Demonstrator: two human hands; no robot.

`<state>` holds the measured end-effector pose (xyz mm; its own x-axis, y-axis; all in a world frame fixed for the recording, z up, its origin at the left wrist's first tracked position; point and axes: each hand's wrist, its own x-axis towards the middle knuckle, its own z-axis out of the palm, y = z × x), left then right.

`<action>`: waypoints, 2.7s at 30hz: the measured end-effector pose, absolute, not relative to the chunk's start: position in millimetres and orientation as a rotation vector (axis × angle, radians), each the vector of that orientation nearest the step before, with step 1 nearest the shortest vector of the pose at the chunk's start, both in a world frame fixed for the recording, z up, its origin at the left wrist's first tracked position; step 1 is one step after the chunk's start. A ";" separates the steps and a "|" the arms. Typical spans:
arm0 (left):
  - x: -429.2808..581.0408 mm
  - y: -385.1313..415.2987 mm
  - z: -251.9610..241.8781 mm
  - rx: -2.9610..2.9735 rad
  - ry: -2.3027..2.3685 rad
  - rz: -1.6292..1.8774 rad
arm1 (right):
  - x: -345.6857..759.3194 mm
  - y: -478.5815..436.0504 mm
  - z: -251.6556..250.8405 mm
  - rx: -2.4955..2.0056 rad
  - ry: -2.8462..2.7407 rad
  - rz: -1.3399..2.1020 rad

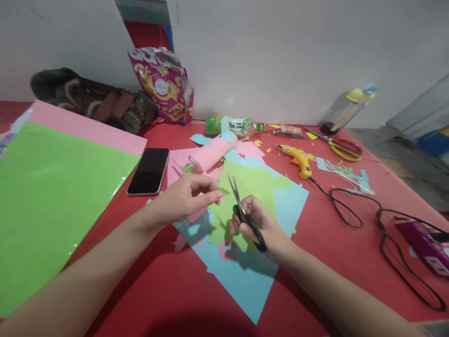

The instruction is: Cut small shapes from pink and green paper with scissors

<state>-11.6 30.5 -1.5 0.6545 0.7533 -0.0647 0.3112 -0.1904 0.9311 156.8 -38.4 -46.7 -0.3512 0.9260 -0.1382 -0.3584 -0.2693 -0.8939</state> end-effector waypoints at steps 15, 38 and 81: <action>-13.6 29.1 8.2 1.691 0.780 0.432 | 160.4 -40.4 -47.0 -0.769 -1.221 1.874; -8.3 26.9 1.9 1.757 0.829 0.456 | 161.4 -40.3 -49.3 -0.613 -1.232 1.921; 3.0 11.5 2.7 1.804 1.007 0.581 | 164.5 -39.5 -52.9 -0.605 -1.175 1.934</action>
